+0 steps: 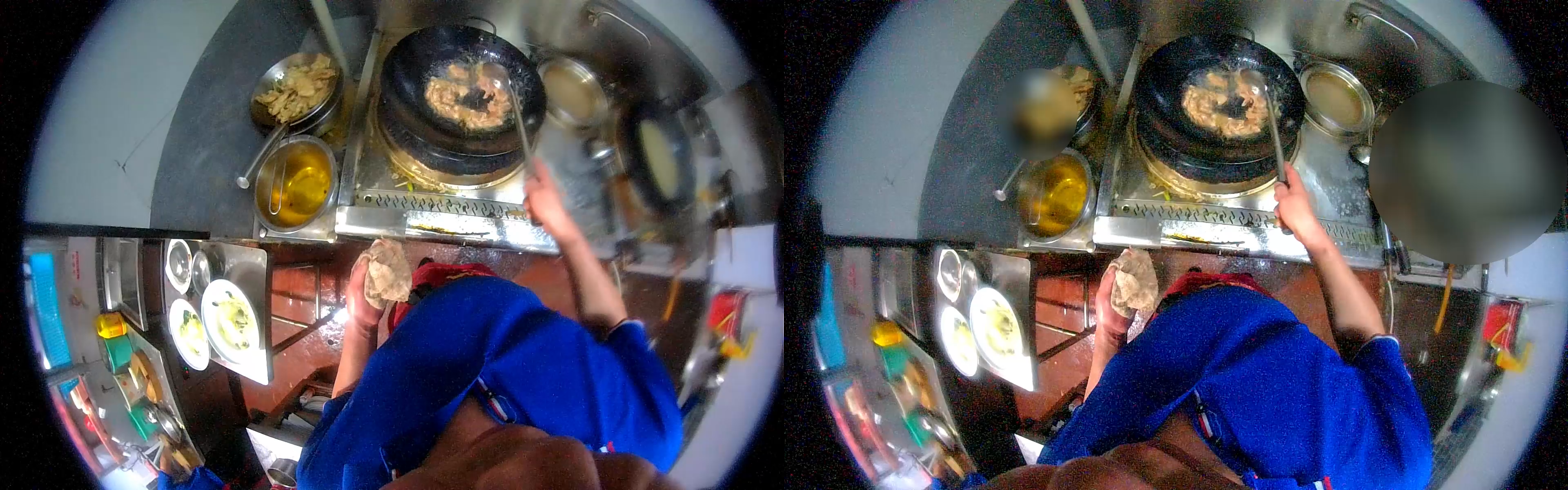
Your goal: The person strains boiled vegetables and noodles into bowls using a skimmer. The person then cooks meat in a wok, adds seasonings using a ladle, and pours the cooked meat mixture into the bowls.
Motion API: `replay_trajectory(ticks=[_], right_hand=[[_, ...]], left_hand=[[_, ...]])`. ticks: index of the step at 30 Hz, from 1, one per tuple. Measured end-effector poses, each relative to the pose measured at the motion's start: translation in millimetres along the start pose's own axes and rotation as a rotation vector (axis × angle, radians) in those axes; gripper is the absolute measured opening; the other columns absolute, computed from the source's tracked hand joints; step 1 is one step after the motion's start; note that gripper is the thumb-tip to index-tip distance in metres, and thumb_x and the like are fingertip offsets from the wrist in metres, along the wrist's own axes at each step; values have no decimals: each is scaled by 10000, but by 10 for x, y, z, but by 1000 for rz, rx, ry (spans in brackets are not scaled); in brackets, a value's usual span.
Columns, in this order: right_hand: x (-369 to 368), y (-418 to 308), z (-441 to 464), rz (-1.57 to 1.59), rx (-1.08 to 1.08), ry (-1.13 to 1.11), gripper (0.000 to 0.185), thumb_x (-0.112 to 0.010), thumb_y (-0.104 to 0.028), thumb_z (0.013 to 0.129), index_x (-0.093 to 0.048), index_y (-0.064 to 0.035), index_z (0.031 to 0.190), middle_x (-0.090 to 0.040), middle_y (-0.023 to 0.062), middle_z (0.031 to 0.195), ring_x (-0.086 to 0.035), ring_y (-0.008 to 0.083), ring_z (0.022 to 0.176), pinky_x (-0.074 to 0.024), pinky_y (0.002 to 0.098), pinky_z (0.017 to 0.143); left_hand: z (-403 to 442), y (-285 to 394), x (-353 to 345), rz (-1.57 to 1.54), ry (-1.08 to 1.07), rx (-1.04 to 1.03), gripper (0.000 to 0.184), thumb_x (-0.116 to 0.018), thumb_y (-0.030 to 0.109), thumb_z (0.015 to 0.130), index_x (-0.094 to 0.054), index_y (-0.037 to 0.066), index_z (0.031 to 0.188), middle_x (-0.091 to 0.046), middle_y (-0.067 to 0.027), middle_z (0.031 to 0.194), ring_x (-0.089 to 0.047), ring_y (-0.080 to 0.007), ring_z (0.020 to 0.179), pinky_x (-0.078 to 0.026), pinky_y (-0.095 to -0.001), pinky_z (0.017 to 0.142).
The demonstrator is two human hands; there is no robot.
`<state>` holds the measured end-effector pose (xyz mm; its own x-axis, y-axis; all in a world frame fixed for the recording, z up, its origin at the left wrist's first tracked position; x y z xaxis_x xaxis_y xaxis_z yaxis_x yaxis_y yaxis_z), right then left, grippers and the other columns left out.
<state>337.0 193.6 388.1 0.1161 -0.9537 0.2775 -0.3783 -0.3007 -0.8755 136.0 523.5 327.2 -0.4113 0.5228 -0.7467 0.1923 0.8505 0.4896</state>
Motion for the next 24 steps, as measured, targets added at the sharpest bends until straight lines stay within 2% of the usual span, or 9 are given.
replay_trajectory(ticks=[4, 6, 10, 12, 14, 17, 21, 22, 24], right_hand=[[-298, 47, -41, -118, -37, -132, 529, -445, -159, 945, -319, -187, 1458, -505, 43, 615, -436, 133, 394, -382, 311, 355], [-448, -107, -191, -206, 106, -143, 521, -452, -168, 948, -328, -183, 1454, -505, 49, 592, -447, 135, 387, -394, 318, 366], [-412, -91, -122, -474, 138, -230, 549, -457, -183, 940, -298, -174, 1465, -645, 176, 768, -595, 278, 539, -510, 394, 560], [-71, -204, -148, -639, 231, -243, 565, -448, -155, 923, -295, -163, 1467, -635, 253, 1048, -646, 358, 770, -521, 430, 723], [353, -132, -36, -875, 409, -247, 570, -444, -140, 916, -295, -151, 1466, -607, 262, 1140, -646, 377, 842, -515, 444, 765], [475, -227, 107, -737, 304, -244, 571, -440, -142, 917, -282, -130, 1466, -606, 275, 1117, -633, 401, 885, -501, 470, 788], [-102, -265, 77, -739, 117, -264, 587, -433, -153, 922, -234, -112, 1472, -601, 312, 1048, -608, 430, 928, -482, 489, 815], [-110, -178, 30, -778, 387, -262, 619, -457, -169, 913, -212, -110, 1478, -603, 307, 1063, -603, 442, 928, -481, 493, 813], [165, -137, -189, -832, 490, -338, 617, -471, -181, 905, -240, -100, 1471, -602, 304, 1080, -601, 445, 938, -476, 499, 818]], left_hand=[[31, -30, -74, -14, -40, 20, 500, -439, 308, 957, -433, 11, 1358, -515, -154, 1332, -510, -279, 1218, -391, -392, 1049], [32, -37, -99, -24, -40, 42, 499, -441, 298, 955, -429, 10, 1362, -513, -157, 1335, -508, -282, 1220, -389, -395, 1051], [41, -53, -114, -19, -27, 68, 500, -447, 287, 950, -424, 11, 1366, -512, -161, 1337, -511, -284, 1216, -394, -397, 1047], [53, -17, -121, 33, -22, 34, 497, -455, 303, 947, -437, 24, 1359, -524, -151, 1326, -520, -282, 1205, -405, -401, 1035], [3, -16, -88, 85, 2, -12, 491, -467, 335, 945, -463, 48, 1344, -547, -127, 1305, -535, -278, 1184, -422, -407, 1015], [-69, -8, -152, 50, 16, -5, 495, -455, 317, 947, -446, 30, 1350, -528, -146, 1317, -522, -280, 1200, -408, -402, 1031], [-15, -86, -151, 51, -4, 25, 506, -463, 315, 946, -431, 22, 1358, -506, -149, 1337, -508, -276, 1216, -403, -401, 1039], [4, -78, -176, 81, -14, 13, 509, -465, 317, 946, -430, 21, 1358, -503, -148, 1341, -506, -276, 1217, -403, -402, 1038], [12, -55, -192, 47, -9, 9, 509, -474, 318, 941, -438, 19, 1352, -519, -148, 1324, -521, -277, 1200, -415, -399, 1027]])
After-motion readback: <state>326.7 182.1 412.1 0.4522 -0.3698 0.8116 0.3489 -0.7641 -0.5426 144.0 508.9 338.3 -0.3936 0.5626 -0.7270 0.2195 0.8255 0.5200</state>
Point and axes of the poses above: each hand's wrist, its own z-axis towards the middle knuckle, its own x-axis out of the back of the hand, y = z × x, the point moved 4 cm from there along z, towards the middle knuckle
